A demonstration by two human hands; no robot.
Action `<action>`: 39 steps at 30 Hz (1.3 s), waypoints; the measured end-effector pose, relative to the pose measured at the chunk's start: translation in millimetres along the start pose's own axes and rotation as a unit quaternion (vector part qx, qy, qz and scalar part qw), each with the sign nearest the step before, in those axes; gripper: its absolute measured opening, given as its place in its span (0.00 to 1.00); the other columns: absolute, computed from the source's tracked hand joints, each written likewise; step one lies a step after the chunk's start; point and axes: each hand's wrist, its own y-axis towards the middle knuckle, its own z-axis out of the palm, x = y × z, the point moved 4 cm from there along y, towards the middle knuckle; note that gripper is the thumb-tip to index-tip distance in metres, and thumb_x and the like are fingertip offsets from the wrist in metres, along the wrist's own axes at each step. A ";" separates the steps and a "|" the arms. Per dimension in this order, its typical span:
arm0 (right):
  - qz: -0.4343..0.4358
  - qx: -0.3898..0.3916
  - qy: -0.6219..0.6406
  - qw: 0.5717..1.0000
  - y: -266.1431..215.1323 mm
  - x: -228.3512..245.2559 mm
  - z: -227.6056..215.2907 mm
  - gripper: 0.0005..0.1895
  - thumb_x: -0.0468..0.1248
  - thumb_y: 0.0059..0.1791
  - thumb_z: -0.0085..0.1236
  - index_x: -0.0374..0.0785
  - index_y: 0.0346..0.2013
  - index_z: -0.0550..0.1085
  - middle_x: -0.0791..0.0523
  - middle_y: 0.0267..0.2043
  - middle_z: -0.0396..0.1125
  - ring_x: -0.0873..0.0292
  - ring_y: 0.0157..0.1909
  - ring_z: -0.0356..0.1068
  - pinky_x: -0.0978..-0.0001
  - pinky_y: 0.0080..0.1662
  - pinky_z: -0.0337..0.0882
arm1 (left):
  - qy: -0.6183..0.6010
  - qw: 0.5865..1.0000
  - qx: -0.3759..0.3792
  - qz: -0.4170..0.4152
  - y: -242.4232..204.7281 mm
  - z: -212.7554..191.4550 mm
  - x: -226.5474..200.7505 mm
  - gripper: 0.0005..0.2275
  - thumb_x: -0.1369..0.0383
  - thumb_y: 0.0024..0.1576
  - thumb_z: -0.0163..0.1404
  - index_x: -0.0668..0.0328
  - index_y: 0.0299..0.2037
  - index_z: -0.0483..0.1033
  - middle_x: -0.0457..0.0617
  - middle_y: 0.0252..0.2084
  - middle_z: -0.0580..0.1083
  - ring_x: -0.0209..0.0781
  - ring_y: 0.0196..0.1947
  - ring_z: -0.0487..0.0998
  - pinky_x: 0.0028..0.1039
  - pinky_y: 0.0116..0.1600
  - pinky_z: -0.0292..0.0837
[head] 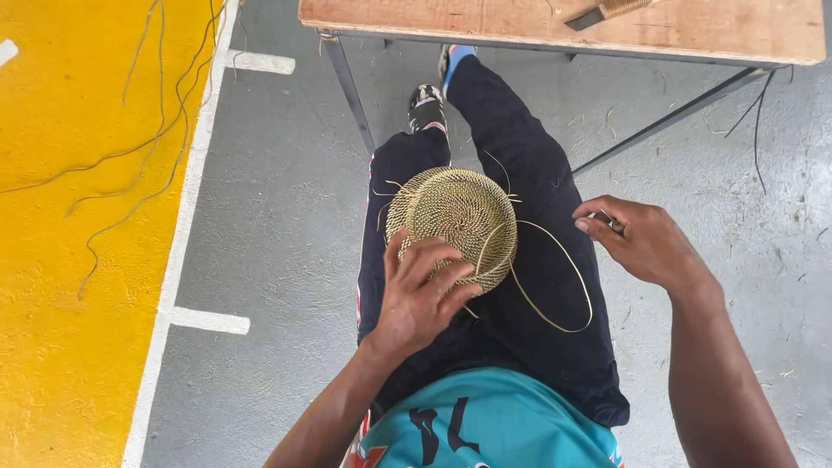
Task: The person is weaving a circular basket or base using thin straw-like fibers and a thicker cord, occasionally using tools like a needle and snips.
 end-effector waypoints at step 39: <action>0.003 0.063 0.387 0.920 -84.6 45.0 100.7 0.17 0.38 0.53 0.54 0.37 0.56 0.70 0.55 0.34 0.69 0.62 0.31 0.67 0.68 0.35 0.71 | -0.043 0.949 -0.073 -0.303 23.8 -6.1 112.3 0.20 0.51 0.64 0.46 0.61 0.51 0.77 0.54 0.45 0.78 0.43 0.43 0.80 0.34 0.46 0.78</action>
